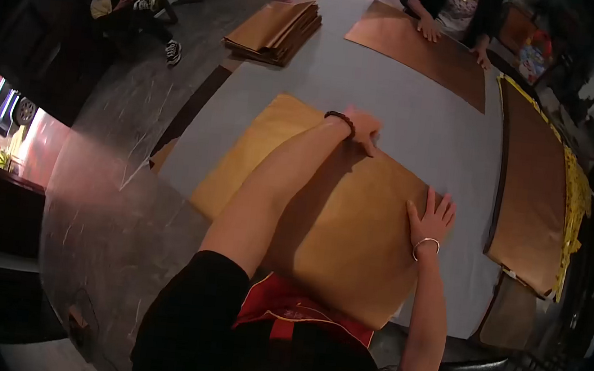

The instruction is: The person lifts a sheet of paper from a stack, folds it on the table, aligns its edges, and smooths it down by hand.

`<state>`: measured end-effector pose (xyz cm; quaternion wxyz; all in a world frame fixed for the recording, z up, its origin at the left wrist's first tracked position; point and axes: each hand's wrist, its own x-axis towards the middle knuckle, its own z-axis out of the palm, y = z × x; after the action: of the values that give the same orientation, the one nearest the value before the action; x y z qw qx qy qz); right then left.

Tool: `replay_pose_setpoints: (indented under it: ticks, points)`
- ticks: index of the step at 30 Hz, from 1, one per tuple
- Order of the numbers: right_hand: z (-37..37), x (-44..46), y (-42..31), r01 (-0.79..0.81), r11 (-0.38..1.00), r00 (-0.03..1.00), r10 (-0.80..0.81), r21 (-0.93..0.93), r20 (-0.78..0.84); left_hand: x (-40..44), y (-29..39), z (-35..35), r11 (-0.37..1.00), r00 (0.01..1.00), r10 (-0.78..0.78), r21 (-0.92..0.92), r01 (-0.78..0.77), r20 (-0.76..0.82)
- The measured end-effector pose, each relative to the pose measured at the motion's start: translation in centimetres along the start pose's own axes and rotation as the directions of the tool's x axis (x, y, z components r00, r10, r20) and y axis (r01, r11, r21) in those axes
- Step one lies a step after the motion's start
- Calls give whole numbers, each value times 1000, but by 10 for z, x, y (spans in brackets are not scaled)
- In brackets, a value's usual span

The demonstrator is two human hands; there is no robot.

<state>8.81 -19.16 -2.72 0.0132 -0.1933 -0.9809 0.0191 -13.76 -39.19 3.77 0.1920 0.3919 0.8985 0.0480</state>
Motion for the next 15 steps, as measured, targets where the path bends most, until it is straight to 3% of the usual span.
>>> replay_pose_setpoints:
  ticks: [2,3,5,8,15]
  points:
    - [0,1,-2,-33,999,999,33,-33,19,12,-7,7,999,991,15,-36,-11,133]
    - [-1,1,-3,-19,999,1000,19,-32,17,9,-5,6,999,992,3,-38,2,128]
    - [-7,0,-6,-41,999,999,42,-23,34,1,1,9,991,992,108,81,-102,-65]
    - [-5,1,-5,-50,998,998,51,-29,41,3,-3,18,988,977,153,31,-151,-149]
    - [3,2,-1,-37,999,999,38,-20,17,-1,-5,20,983,997,56,-171,-65,-58]
